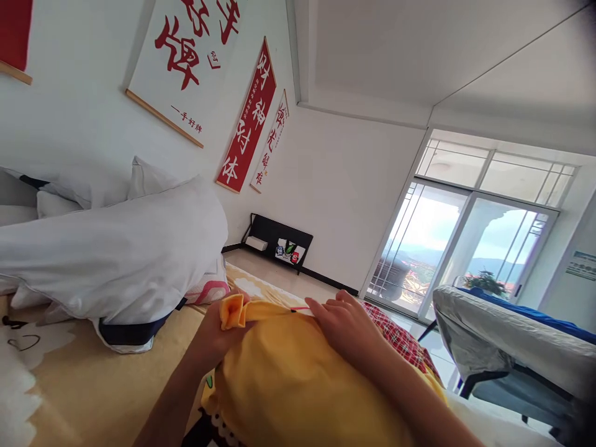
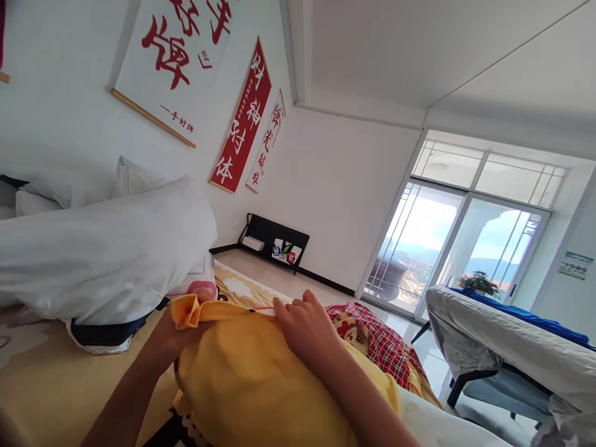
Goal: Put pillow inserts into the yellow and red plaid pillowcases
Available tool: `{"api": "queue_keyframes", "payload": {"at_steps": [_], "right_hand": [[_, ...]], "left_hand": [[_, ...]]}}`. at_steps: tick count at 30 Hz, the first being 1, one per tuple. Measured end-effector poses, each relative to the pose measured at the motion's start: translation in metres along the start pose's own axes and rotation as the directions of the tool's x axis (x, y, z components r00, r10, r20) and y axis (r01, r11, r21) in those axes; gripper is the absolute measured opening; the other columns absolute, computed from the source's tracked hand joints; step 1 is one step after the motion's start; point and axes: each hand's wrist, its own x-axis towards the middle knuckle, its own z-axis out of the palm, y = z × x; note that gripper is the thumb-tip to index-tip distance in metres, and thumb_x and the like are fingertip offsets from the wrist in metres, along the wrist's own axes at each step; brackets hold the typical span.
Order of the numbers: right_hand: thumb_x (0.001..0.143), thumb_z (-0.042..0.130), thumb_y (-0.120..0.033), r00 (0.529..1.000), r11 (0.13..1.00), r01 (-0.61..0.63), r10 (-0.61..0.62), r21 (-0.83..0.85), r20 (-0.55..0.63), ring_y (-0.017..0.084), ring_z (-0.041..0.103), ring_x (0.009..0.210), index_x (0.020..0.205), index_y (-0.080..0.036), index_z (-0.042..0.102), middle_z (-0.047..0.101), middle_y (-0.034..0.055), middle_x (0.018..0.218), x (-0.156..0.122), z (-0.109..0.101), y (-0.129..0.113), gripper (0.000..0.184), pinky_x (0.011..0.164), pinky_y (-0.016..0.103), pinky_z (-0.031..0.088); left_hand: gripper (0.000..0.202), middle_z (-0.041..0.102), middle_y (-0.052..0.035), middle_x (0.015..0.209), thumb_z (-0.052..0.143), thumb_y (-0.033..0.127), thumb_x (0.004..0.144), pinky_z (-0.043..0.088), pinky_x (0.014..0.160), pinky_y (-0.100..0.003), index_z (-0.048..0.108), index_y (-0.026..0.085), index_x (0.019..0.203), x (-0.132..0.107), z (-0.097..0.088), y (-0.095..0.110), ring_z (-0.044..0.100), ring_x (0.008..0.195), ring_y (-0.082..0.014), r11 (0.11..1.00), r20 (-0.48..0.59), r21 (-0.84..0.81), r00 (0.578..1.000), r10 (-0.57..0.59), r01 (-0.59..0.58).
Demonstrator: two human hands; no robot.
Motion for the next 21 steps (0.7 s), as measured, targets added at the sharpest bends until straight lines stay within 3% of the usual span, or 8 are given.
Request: {"api": "queue_keyframes", "payload": {"at_steps": [3, 5, 8, 10, 14, 17, 19, 21], "right_hand": [[0.084, 0.043, -0.005, 0.993, 0.999, -0.043, 0.046, 0.023, -0.112, 0.015, 0.054, 0.055, 0.096, -0.014, 0.065, 0.064, 0.0031, 0.059, -0.004, -0.005, 0.010, 0.026, 0.067, 0.031, 0.031], [0.087, 0.040, -0.008, 0.986, 0.974, -0.103, 0.127, 0.202, -0.111, 0.015, 0.056, 0.059, 0.091, -0.017, 0.064, 0.064, 0.0022, 0.063, -0.004, -0.007, 0.008, 0.026, 0.065, 0.028, 0.033], [0.093, 0.036, -0.017, 0.975, 0.818, -0.174, 0.221, 0.549, -0.020, 0.013, 0.059, 0.066, 0.087, -0.021, 0.060, 0.067, -0.0006, 0.073, -0.005, -0.006, -0.005, 0.025, 0.062, 0.023, 0.036], [0.095, 0.035, -0.021, 0.972, 0.761, -0.198, 0.235, 0.618, 0.022, 0.011, 0.058, 0.064, 0.084, -0.022, 0.058, 0.066, -0.0026, 0.072, -0.006, -0.002, -0.011, 0.026, 0.058, 0.020, 0.035], [0.086, 0.039, -0.009, 0.971, 0.949, -0.131, 0.182, 0.286, -0.156, 0.011, 0.048, 0.054, 0.079, -0.021, 0.055, 0.060, -0.0032, 0.063, -0.007, 0.008, 0.001, 0.022, 0.051, 0.025, 0.023], [0.082, 0.038, -0.002, 0.913, 0.999, -0.044, 0.027, -0.032, -0.406, 0.012, 0.043, 0.053, 0.078, -0.019, 0.056, 0.055, -0.0018, 0.060, -0.007, 0.018, 0.024, 0.025, 0.052, 0.028, 0.021], [0.084, 0.037, -0.001, 0.879, 0.988, 0.011, -0.082, -0.152, -0.470, 0.013, 0.043, 0.055, 0.080, -0.018, 0.056, 0.054, -0.0009, 0.060, -0.008, 0.025, 0.035, 0.026, 0.053, 0.028, 0.022], [0.086, 0.036, -0.002, 0.874, 0.980, 0.044, -0.131, -0.192, -0.469, 0.013, 0.043, 0.056, 0.082, -0.017, 0.057, 0.053, -0.0005, 0.061, -0.010, 0.030, 0.038, 0.027, 0.054, 0.028, 0.023]], "left_hand": [[0.023, 0.049, 0.0029, 0.071, 0.071, 0.032, 0.071, 0.041, 0.059, -0.021, 0.053, 0.018, 0.077, -0.005, 0.003, 0.003, 0.048, 0.065, -0.0126, 0.992, 0.163, -0.074, 0.983, -0.089, 0.103], [0.023, 0.051, 0.0025, 0.070, 0.071, 0.032, 0.071, 0.043, 0.059, -0.022, 0.053, 0.018, 0.075, -0.006, 0.005, 0.002, 0.049, 0.064, -0.0127, 0.992, 0.097, -0.060, 0.990, -0.103, 0.109], [0.022, 0.054, 0.0025, 0.066, 0.072, 0.031, 0.069, 0.044, 0.058, -0.022, 0.054, 0.018, 0.070, -0.005, 0.004, 0.002, 0.051, 0.062, -0.0131, 0.998, -0.076, -0.019, 0.995, -0.060, 0.058], [0.024, 0.054, 0.0031, 0.063, 0.073, 0.032, 0.068, 0.044, 0.059, -0.022, 0.054, 0.018, 0.066, -0.004, 0.001, 0.005, 0.051, 0.061, -0.0128, 1.000, -0.174, 0.010, 0.985, -0.009, 0.011], [0.026, 0.054, 0.0032, 0.063, 0.075, 0.035, 0.068, 0.045, 0.061, -0.021, 0.056, 0.018, 0.066, -0.007, -0.001, 0.018, 0.052, 0.063, -0.0127, 0.999, -0.209, 0.039, 0.978, -0.012, 0.021], [0.027, 0.061, -0.0002, 0.069, 0.074, 0.040, 0.069, 0.048, 0.061, -0.023, 0.062, 0.017, 0.073, -0.009, 0.003, 0.022, 0.058, 0.069, -0.0168, 0.983, 0.014, -0.069, 0.986, -0.169, 0.170], [0.030, 0.067, -0.0038, 0.078, 0.074, 0.042, 0.068, 0.051, 0.068, -0.027, 0.066, 0.016, 0.081, -0.008, 0.005, 0.019, 0.063, 0.079, -0.0220, 0.952, 0.225, -0.142, 0.945, -0.237, 0.272], [0.034, 0.068, -0.0053, 0.082, 0.075, 0.043, 0.065, 0.053, 0.071, -0.030, 0.067, 0.016, 0.083, -0.008, 0.008, 0.012, 0.065, 0.081, -0.0239, 0.920, 0.296, -0.188, 0.913, -0.281, 0.344]]}}
